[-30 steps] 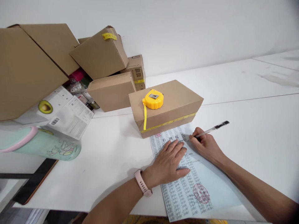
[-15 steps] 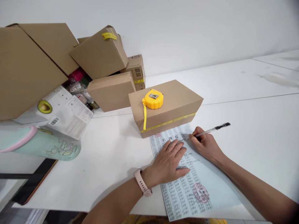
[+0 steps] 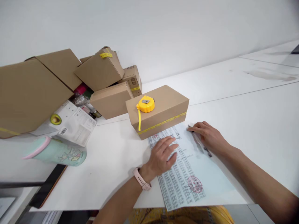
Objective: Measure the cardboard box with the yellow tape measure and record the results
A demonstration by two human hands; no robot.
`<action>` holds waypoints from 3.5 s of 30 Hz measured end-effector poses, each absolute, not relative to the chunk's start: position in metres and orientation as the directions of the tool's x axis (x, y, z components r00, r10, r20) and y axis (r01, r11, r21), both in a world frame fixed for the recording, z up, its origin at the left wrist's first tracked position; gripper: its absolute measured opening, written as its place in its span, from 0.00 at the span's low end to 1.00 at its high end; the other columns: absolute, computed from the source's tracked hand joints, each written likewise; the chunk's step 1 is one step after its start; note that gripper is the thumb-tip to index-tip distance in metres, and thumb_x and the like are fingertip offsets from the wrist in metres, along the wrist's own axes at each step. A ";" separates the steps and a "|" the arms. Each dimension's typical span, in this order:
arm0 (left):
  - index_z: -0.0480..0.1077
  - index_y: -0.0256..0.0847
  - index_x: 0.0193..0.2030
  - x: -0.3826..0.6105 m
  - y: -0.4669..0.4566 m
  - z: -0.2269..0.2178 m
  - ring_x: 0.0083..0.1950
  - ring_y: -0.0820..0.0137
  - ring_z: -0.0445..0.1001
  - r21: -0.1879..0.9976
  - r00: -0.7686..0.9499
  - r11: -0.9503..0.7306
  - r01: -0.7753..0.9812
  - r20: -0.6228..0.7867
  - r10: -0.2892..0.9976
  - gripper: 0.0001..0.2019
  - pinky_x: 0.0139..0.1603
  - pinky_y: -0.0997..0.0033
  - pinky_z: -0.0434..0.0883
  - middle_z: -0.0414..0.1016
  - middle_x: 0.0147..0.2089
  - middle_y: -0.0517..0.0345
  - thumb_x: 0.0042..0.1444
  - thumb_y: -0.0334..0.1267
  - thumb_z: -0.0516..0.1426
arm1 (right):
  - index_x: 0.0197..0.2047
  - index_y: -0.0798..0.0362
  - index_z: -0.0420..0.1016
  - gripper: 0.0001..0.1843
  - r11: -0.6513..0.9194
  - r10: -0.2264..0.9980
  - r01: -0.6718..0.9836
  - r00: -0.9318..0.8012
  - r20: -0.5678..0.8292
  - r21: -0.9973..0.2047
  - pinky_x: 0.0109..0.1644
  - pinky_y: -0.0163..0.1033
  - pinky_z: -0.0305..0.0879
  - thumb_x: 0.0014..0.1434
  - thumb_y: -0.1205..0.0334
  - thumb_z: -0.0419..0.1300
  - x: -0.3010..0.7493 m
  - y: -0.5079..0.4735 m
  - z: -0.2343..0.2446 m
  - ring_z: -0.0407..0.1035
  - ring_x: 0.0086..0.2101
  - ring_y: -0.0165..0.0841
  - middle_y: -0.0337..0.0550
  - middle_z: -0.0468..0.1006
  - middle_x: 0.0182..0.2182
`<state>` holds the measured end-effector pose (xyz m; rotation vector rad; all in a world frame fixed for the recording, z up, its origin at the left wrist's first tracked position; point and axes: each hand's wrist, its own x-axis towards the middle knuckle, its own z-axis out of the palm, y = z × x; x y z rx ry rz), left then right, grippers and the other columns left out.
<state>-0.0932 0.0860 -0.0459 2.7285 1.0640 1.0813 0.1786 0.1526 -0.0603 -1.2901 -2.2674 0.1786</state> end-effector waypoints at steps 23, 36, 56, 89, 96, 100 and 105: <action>0.66 0.41 0.57 -0.103 0.176 0.087 0.59 0.57 0.71 0.532 -0.125 -0.170 0.830 0.473 0.872 0.26 0.60 0.58 0.67 0.74 0.57 0.48 0.52 0.44 0.64 | 0.47 0.51 0.81 0.20 0.398 0.898 0.790 -0.231 0.375 -0.466 0.34 0.44 0.66 0.62 0.66 0.49 0.180 0.158 -0.067 0.73 0.41 0.44 0.50 0.80 0.39; 0.59 0.41 0.61 -0.054 0.092 0.118 0.40 0.66 0.74 0.842 0.296 -0.168 0.513 0.010 0.955 0.35 0.39 0.66 0.69 0.73 0.42 0.54 0.50 0.48 0.68 | 0.44 0.44 0.81 0.28 -0.136 0.897 -0.303 -0.442 0.013 -0.943 0.52 0.52 0.74 0.64 0.34 0.48 0.153 0.133 0.023 0.73 0.51 0.46 0.46 0.81 0.47; 0.66 0.34 0.51 -0.117 0.107 0.109 0.29 0.73 0.72 0.999 0.313 0.014 -0.034 -0.003 0.950 0.27 0.28 0.73 0.65 0.76 0.42 0.48 0.53 0.52 0.63 | 0.31 0.54 0.78 0.22 -0.289 0.861 -0.060 -0.453 -0.232 -0.956 0.34 0.34 0.75 0.70 0.51 0.52 0.088 0.155 0.102 0.73 0.32 0.31 0.49 0.80 0.34; 0.72 0.34 0.45 -0.291 0.164 0.088 0.22 0.73 0.73 0.975 -0.137 0.166 -0.146 -0.186 0.973 0.14 0.20 0.78 0.70 0.78 0.31 0.53 0.61 0.44 0.57 | 0.32 0.52 0.75 0.20 -0.166 0.984 0.380 0.002 -0.179 -0.910 0.44 0.49 0.69 0.53 0.42 0.65 0.120 0.308 0.058 0.74 0.39 0.47 0.55 0.81 0.38; 0.71 0.34 0.49 -0.263 0.170 0.085 0.21 0.71 0.74 0.977 -0.042 0.172 -0.127 -0.178 0.983 0.17 0.19 0.76 0.69 0.79 0.33 0.50 0.60 0.46 0.58 | 0.34 0.51 0.76 0.25 -0.184 0.972 0.421 -0.054 -0.227 -0.888 0.42 0.53 0.71 0.52 0.35 0.62 0.116 0.307 0.053 0.75 0.38 0.51 0.57 0.82 0.36; 0.72 0.34 0.51 -0.258 0.171 0.086 0.23 0.69 0.76 0.978 -0.026 0.177 -0.109 -0.181 0.983 0.21 0.23 0.74 0.73 0.80 0.36 0.48 0.59 0.49 0.59 | 0.34 0.49 0.75 0.25 -0.186 0.971 0.443 -0.052 -0.232 -0.877 0.43 0.54 0.71 0.53 0.34 0.60 0.116 0.308 0.050 0.75 0.41 0.51 0.56 0.81 0.40; 0.72 0.33 0.50 -0.260 0.169 0.088 0.25 0.67 0.78 0.979 -0.030 0.182 -0.096 -0.186 0.982 0.22 0.26 0.70 0.76 0.80 0.37 0.47 0.58 0.51 0.59 | 0.35 0.49 0.75 0.25 -0.186 0.976 0.440 -0.022 -0.217 -0.879 0.41 0.54 0.72 0.53 0.34 0.60 0.115 0.307 0.053 0.75 0.40 0.52 0.57 0.82 0.39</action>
